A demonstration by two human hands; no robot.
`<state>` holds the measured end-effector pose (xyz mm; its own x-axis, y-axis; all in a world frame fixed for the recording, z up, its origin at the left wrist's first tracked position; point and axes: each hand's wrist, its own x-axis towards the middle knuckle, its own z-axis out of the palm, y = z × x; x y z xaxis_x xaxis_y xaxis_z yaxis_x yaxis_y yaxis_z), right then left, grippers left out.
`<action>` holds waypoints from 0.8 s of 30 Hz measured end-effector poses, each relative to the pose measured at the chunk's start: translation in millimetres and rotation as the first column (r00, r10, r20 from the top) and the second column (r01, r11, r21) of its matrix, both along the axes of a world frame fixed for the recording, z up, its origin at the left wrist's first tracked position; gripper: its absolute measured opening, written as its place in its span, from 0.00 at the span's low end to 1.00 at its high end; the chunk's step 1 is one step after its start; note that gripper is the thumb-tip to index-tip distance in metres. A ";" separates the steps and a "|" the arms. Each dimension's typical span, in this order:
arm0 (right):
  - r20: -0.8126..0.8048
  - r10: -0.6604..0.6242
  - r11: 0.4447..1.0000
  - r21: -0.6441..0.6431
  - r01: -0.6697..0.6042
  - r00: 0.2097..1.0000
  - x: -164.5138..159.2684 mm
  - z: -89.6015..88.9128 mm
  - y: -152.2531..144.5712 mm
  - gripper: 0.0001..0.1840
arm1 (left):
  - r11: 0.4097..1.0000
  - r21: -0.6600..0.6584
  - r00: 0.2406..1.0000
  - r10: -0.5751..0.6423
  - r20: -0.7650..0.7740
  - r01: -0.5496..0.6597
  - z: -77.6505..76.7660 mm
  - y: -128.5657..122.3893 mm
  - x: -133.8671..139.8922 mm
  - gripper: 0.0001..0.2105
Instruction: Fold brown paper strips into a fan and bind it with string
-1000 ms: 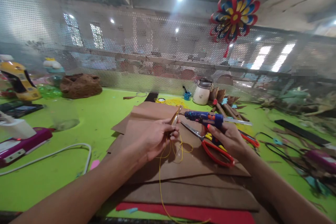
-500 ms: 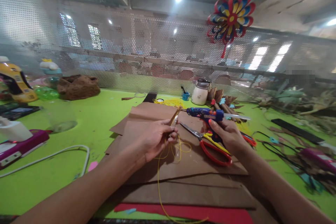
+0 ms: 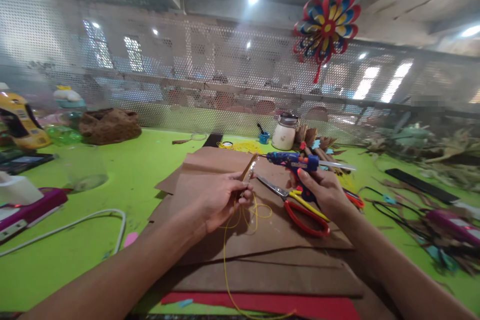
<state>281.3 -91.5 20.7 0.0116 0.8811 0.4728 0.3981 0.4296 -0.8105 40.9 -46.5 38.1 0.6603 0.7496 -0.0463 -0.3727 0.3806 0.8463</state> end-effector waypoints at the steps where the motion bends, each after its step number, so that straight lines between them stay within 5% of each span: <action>1: 0.001 0.003 1.000 0.002 -0.003 1.000 -0.3 0.1 0.1 0.17 | 1.000 -0.004 1.000 0.011 -0.012 -0.011 1.1 -0.5 0.2 0.05; 15: 0.140 -0.022 0.999 -0.027 0.026 0.990 -11.7 9.1 -10.3 0.21 | 0.999 -0.013 0.999 0.041 -0.014 -0.042 1.8 1.4 0.3 0.07; 24: 0.067 -0.027 1.000 -0.014 0.028 0.997 -4.8 4.1 -3.9 0.19 | 1.000 -0.014 1.000 0.018 -0.015 -0.018 0.3 0.5 1.4 0.05</action>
